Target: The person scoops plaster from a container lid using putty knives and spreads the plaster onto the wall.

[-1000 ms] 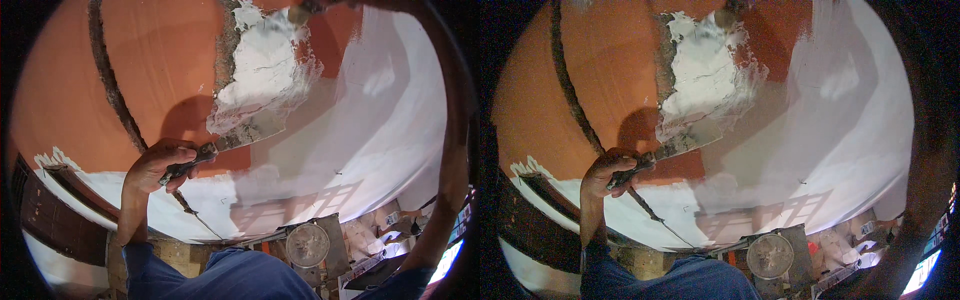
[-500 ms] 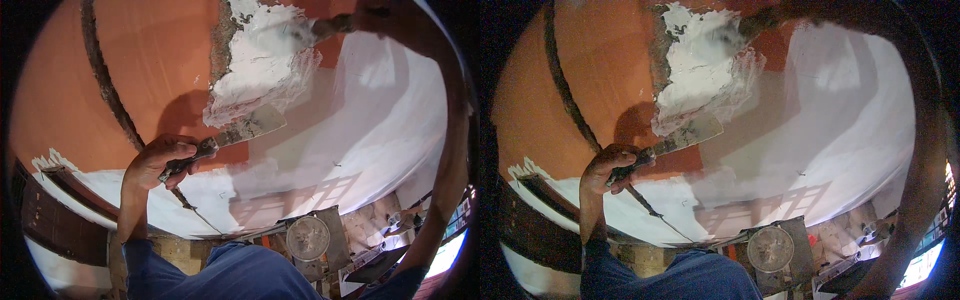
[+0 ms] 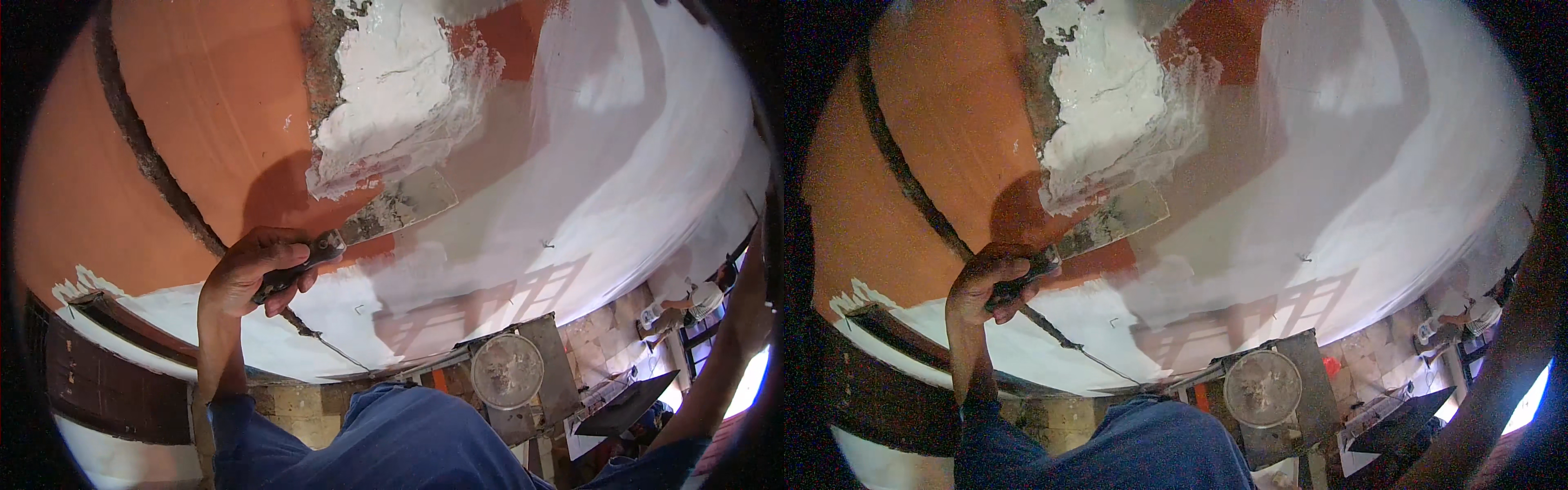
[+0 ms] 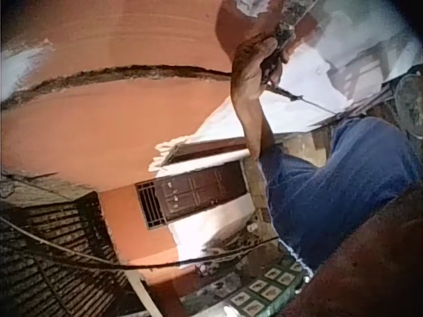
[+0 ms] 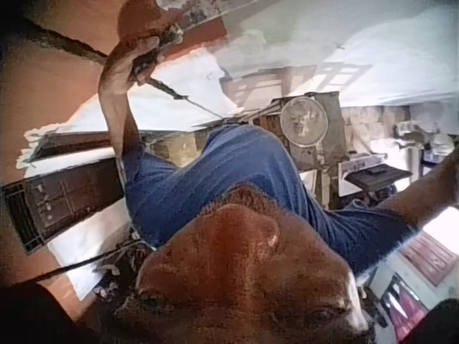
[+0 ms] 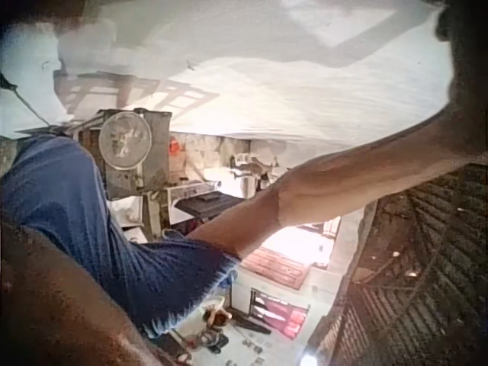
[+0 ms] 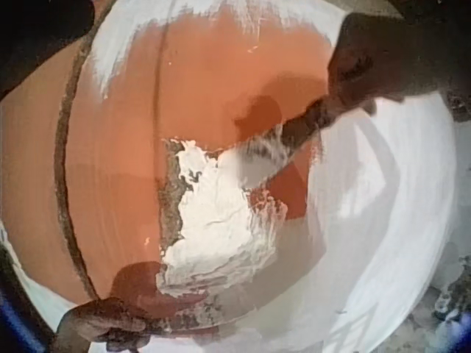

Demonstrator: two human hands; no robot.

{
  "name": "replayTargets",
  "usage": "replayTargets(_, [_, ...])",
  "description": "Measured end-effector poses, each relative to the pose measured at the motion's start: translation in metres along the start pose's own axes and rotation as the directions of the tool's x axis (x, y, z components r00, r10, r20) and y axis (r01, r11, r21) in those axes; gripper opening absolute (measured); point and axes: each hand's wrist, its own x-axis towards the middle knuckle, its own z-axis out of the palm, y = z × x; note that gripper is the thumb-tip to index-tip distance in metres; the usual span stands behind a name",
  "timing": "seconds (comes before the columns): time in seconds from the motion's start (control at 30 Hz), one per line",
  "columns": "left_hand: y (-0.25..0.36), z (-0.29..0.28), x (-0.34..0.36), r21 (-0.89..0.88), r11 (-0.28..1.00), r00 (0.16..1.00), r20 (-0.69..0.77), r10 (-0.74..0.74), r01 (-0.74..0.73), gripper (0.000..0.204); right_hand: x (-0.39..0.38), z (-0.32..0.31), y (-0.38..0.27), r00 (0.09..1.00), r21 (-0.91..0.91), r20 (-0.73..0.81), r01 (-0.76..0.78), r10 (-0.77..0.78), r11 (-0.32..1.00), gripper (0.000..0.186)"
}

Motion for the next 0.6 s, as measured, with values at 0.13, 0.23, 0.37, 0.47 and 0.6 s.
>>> replayTargets(0.13, [-0.013,0.006,0.015,0.027,0.995,0.995,-0.017,-0.100,0.101,0.033,-0.008,0.031,-0.011,0.998,0.039,0.059,-0.022,0.020,0.999,0.021])
replayTargets(0.23, [-0.042,0.017,0.034,0.073,0.990,0.992,-0.034,-0.118,0.120,0.025,-0.021,0.070,-0.009,0.991,0.146,0.131,-0.055,0.036,0.988,0.020])
replayTargets(0.37, [-0.093,0.032,0.050,0.123,0.983,0.991,-0.015,-0.132,0.133,0.033,-0.080,0.123,0.000,0.952,0.378,0.266,-0.248,0.151,0.892,0.020])
replayTargets(0.47, [-0.151,0.045,0.062,0.087,0.951,0.955,-0.035,-0.293,0.295,0.036,-0.170,0.182,-0.012,0.842,0.520,0.478,-0.501,0.251,0.692,0.019])
replayTargets(0.6, [-0.202,0.081,0.081,0.248,0.914,0.942,0.016,-0.336,0.322,0.033,-0.296,0.198,-0.055,0.696,0.469,0.572,-0.712,0.435,0.523,0.019])
